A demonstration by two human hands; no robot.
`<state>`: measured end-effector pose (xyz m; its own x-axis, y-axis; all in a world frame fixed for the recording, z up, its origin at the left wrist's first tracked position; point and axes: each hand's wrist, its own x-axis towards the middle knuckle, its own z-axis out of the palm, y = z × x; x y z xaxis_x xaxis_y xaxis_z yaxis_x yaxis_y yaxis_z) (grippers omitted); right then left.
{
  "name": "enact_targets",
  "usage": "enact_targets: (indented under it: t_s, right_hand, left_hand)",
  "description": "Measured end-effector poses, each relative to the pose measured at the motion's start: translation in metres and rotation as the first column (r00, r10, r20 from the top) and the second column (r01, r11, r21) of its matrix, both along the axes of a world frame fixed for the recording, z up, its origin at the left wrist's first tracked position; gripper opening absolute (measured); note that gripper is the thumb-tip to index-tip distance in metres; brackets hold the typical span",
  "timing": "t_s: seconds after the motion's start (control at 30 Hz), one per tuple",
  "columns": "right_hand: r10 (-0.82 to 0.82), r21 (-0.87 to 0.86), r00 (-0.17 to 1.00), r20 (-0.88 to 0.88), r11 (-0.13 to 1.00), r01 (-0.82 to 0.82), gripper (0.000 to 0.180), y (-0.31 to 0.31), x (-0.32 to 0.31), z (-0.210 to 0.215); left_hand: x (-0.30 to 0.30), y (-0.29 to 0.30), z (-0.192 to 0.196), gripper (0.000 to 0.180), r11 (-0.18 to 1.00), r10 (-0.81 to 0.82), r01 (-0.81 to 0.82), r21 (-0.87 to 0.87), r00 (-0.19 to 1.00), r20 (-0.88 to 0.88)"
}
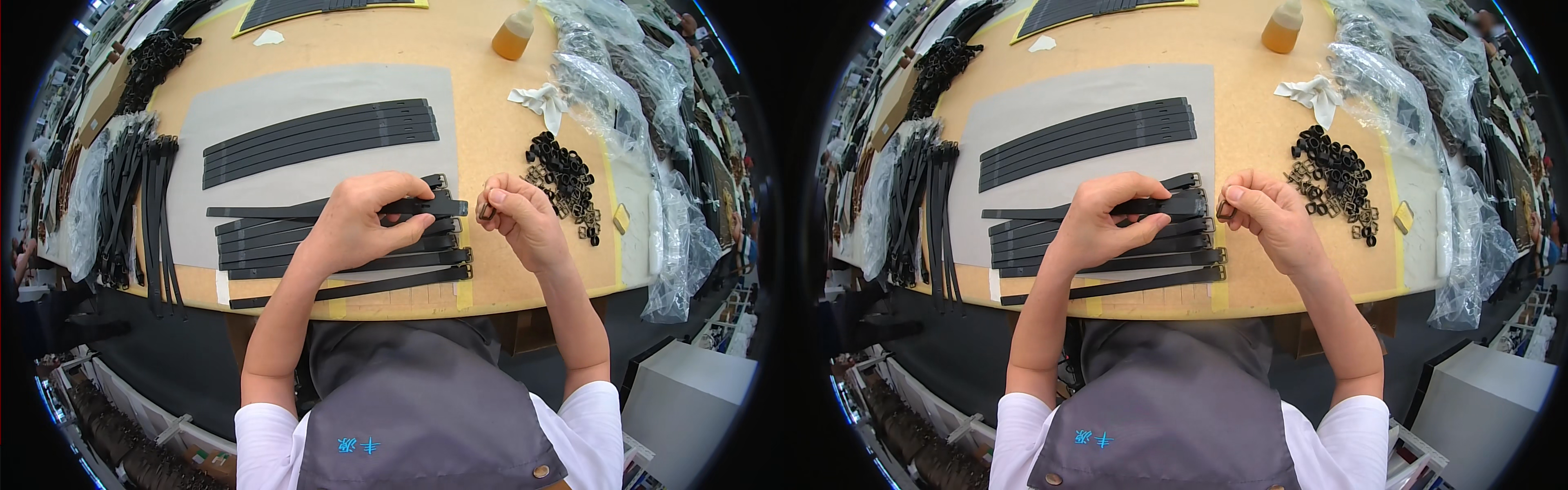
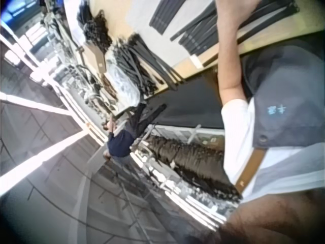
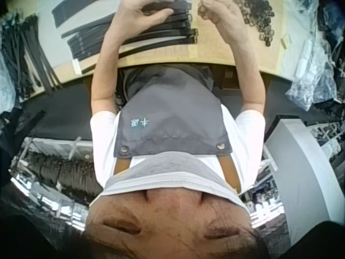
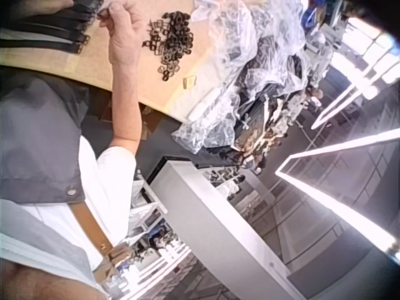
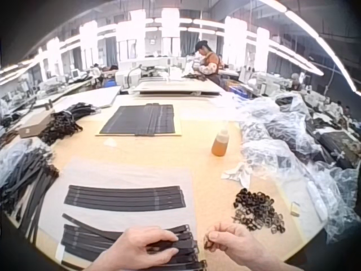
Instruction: The person assembles black belts by inserting metal buckles into the ends of the straps. They pick up a belt and a buckle, thread the buckle through the belt's end, and then place the finished belt onto a stack on the table. This process is repeated continuously throughout the video.
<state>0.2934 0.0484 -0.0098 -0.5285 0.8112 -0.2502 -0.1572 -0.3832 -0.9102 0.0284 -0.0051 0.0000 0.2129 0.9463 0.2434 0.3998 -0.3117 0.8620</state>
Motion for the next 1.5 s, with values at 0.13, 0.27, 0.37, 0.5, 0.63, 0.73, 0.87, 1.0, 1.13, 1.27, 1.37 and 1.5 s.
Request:
enact_targets:
  t_s: [0.13,0.27,0.37,0.5,0.63,0.73,0.87,1.0,1.13,1.27,1.37,1.5]
  right_hand:
    - [-0.050,0.055,0.998,0.046,0.997,0.048,0.012,0.002,0.001,-0.008]
    - [-0.185,0.108,0.982,-0.035,0.976,0.188,0.010,-0.004,-0.010,-0.008]
    - [-0.187,0.009,0.975,-0.123,0.982,0.190,0.011,-0.006,-0.012,-0.010]
    - [-0.164,0.035,0.984,-0.066,0.985,0.167,0.013,-0.013,-0.010,-0.006]
    - [-0.194,0.203,0.981,0.010,0.961,0.188,0.013,-0.018,-0.012,-0.007]
    - [-0.193,0.312,0.981,-0.009,0.932,0.186,0.012,-0.021,-0.013,-0.009]
    - [-0.104,0.416,0.993,0.046,0.906,0.076,0.010,-0.021,-0.014,-0.006]
    - [-0.046,0.533,0.990,0.136,0.846,-0.034,0.010,-0.015,-0.014,-0.010]
    - [-0.005,0.464,0.984,0.177,0.882,-0.079,0.011,-0.020,-0.019,-0.009]
    - [-0.027,0.552,0.953,0.303,0.820,-0.152,0.011,-0.019,-0.021,-0.003]
    - [-0.043,0.595,0.952,0.303,0.789,-0.154,0.011,-0.020,-0.024,0.002]
    - [0.039,0.437,0.944,0.327,0.880,-0.188,0.014,-0.019,-0.021,0.009]
  left_hand:
    - [0.003,-0.002,0.004,0.020,1.000,-0.017,0.017,-0.001,1.000,0.007]
    - [0.008,-0.003,0.003,0.021,1.000,-0.009,0.008,0.019,1.000,0.016]
    - [0.012,-0.002,0.000,0.021,0.999,0.010,-0.010,0.040,1.000,-0.001]
    - [0.015,0.001,0.001,0.021,0.997,0.034,-0.029,0.069,0.996,-0.077]
    - [0.017,0.003,0.001,0.020,0.994,0.052,-0.040,0.105,0.993,-0.109]
    - [0.016,0.005,0.001,0.020,0.994,0.045,-0.029,0.103,0.987,-0.156]
    - [0.017,0.005,-0.001,0.022,0.993,0.030,-0.012,0.116,0.988,-0.152]
    - [0.019,0.005,0.001,0.022,0.996,-0.009,0.022,0.083,0.989,-0.150]
    - [0.021,0.006,-0.004,0.022,0.996,-0.060,0.070,0.059,0.986,-0.155]
    - [0.022,0.005,-0.008,0.022,0.997,-0.082,0.083,0.004,0.988,-0.129]
    - [0.021,0.004,-0.006,0.022,0.995,-0.089,0.085,-0.049,0.991,-0.100]
    - [0.018,0.005,0.000,0.023,0.991,-0.112,0.108,-0.073,0.992,-0.058]
